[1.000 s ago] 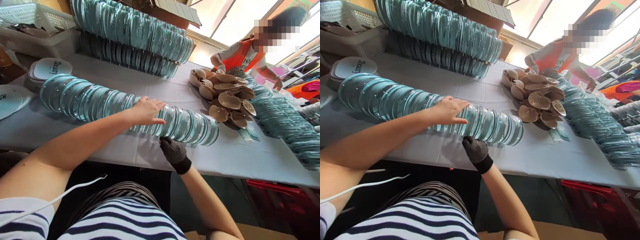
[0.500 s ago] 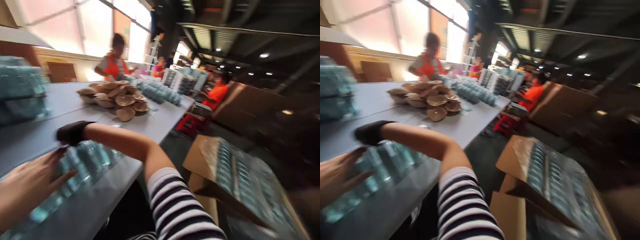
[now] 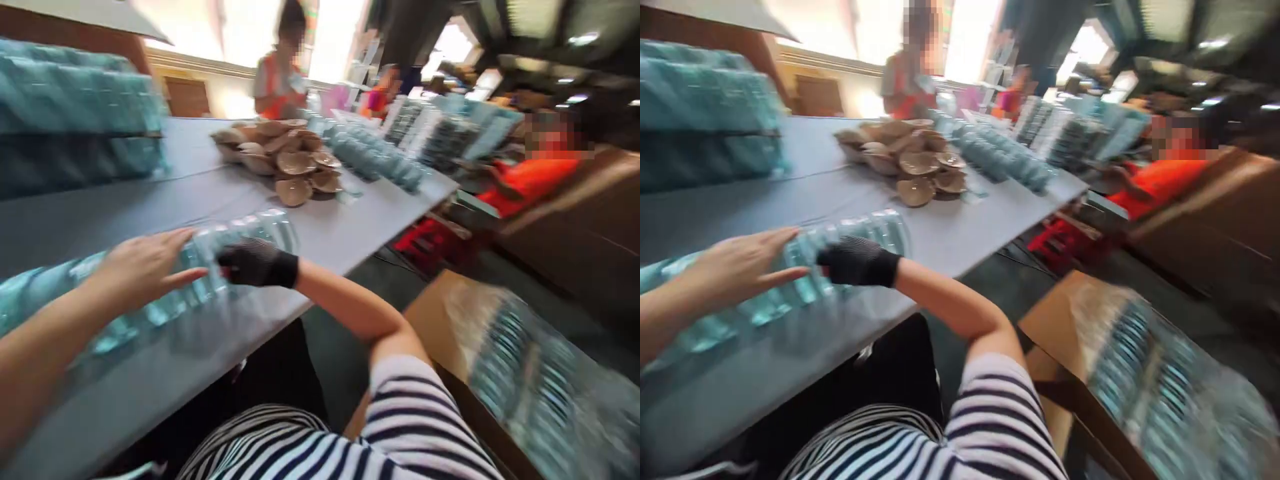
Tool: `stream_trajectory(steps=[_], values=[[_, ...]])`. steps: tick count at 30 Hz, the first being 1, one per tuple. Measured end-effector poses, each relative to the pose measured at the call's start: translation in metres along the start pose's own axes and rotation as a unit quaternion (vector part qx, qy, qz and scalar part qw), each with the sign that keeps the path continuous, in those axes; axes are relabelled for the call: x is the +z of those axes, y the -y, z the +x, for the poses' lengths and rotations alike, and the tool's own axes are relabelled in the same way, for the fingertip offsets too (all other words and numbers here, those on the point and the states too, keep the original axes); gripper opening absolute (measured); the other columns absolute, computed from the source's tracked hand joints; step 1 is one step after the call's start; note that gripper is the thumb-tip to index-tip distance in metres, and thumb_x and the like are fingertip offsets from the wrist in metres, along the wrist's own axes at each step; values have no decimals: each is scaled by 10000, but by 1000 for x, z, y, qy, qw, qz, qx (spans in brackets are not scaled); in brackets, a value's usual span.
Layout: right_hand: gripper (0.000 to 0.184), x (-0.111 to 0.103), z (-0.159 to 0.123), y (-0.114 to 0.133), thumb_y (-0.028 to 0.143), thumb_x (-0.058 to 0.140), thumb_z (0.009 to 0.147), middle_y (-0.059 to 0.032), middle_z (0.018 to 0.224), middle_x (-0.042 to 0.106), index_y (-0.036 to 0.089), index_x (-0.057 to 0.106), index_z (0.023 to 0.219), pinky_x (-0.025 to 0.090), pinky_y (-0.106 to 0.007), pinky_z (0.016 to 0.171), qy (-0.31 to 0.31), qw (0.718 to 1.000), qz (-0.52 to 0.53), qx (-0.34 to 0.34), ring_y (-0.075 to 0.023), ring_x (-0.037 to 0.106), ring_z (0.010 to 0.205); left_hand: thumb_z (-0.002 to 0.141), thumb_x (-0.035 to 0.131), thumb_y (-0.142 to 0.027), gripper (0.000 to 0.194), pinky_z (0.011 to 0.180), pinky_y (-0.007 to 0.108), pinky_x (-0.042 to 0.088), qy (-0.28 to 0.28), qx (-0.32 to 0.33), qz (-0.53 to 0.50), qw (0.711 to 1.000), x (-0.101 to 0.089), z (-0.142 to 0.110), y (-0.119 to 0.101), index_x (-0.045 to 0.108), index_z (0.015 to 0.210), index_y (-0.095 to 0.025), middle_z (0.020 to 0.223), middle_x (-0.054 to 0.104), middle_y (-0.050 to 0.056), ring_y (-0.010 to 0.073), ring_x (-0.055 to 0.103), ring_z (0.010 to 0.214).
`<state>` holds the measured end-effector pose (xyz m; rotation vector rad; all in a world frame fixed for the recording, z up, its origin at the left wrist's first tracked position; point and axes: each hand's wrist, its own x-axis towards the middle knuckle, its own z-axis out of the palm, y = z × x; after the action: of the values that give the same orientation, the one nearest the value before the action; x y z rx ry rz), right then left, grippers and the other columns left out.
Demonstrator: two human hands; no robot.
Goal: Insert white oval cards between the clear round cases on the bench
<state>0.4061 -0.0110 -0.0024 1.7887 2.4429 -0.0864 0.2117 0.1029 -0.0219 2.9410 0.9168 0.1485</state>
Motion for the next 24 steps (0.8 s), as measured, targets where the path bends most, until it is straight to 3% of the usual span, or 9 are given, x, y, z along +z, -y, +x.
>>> stream_trajectory(steps=[2, 4, 7, 10, 13, 15, 17, 21, 24], values=[[234, 42, -1, 11, 305, 484, 951, -3, 991, 702, 213, 688, 1020, 387, -249, 619, -62, 995, 31, -75, -128, 635, 814, 914, 378, -635, 749, 1095, 425, 352, 36, -1, 47, 998, -1, -5, 2, 330, 1477, -143, 1496, 444, 146, 297, 456, 1339], [270, 82, -9, 15, 280, 453, 967, -48, 972, 716, 193, 706, 1003, 354, -280, 585, -99, 993, 23, -66, -160, 645, 766, 891, 416, -667, 795, 1098, 398, 336, 46, -13, 39, 998, -4, -4, 4, 319, 1492, -157, 1512, 426, 136, 282, 443, 1353], [317, 106, -22, 15, 237, 415, 990, -60, 893, 734, 193, 728, 956, 367, -276, 616, -131, 989, 10, -61, -172, 657, 744, 897, 427, -664, 801, 1130, 393, 292, 48, -14, 15, 999, -12, -4, 5, 302, 1507, -160, 1550, 367, 135, 253, 366, 1413], [286, 76, -21, -3, 236, 446, 977, -52, 877, 741, 214, 730, 1003, 417, -256, 669, -189, 980, 35, -48, -168, 667, 760, 906, 420, -664, 811, 1156, 463, 246, 44, -17, 4, 999, -17, -3, -3, 281, 1520, -154, 1594, 258, 153, 278, 259, 1467], [320, 20, 7, -41, 249, 484, 949, -88, 1097, 718, 198, 670, 1204, 464, -267, 819, -244, 966, 40, 78, -197, 665, 982, 901, 436, -665, 847, 1168, 492, 223, 15, -9, -14, 1000, -16, 11, -16, 236, 1536, -141, 1609, 202, 161, 281, 219, 1482], [378, -11, 40, -66, 280, 535, 908, -103, 1139, 704, 200, 646, 1260, 473, -303, 864, -157, 979, 14, 129, -231, 651, 1039, 894, 463, -653, 848, 1159, 466, 257, 12, -1, -27, 1000, -12, 23, -24, 250, 1531, -135, 1594, 254, 159, 271, 269, 1463], [405, -30, 77, -84, 253, 574, 852, -102, 1140, 704, 210, 662, 1246, 478, -305, 854, -31, 994, 3, 105, -234, 654, 1021, 887, 482, -644, 822, 1132, 430, 307, 21, 4, -33, 999, -8, 33, -30, 307, 1510, -138, 1560, 339, 152, 263, 345, 1425], [454, -38, 132, -98, 105, 596, 742, -76, 979, 737, 151, 696, 1183, 476, -241, 720, 146, 989, 29, 21, -165, 656, 820, 868, 485, -664, 806, 1089, 400, 350, 15, 9, -32, 999, 0, 39, -31, 357, 1485, -162, 1519, 421, 127, 256, 418, 1372], [460, -39, 139, -100, 78, 597, 714, -44, 864, 738, 126, 704, 1159, 456, -210, 643, 189, 981, 52, -6, -125, 623, 697, 860, 489, -669, 806, 1086, 398, 342, 11, 5, -36, 999, 2, 37, -29, 353, 1488, -182, 1518, 425, 117, 259, 428, 1361]])
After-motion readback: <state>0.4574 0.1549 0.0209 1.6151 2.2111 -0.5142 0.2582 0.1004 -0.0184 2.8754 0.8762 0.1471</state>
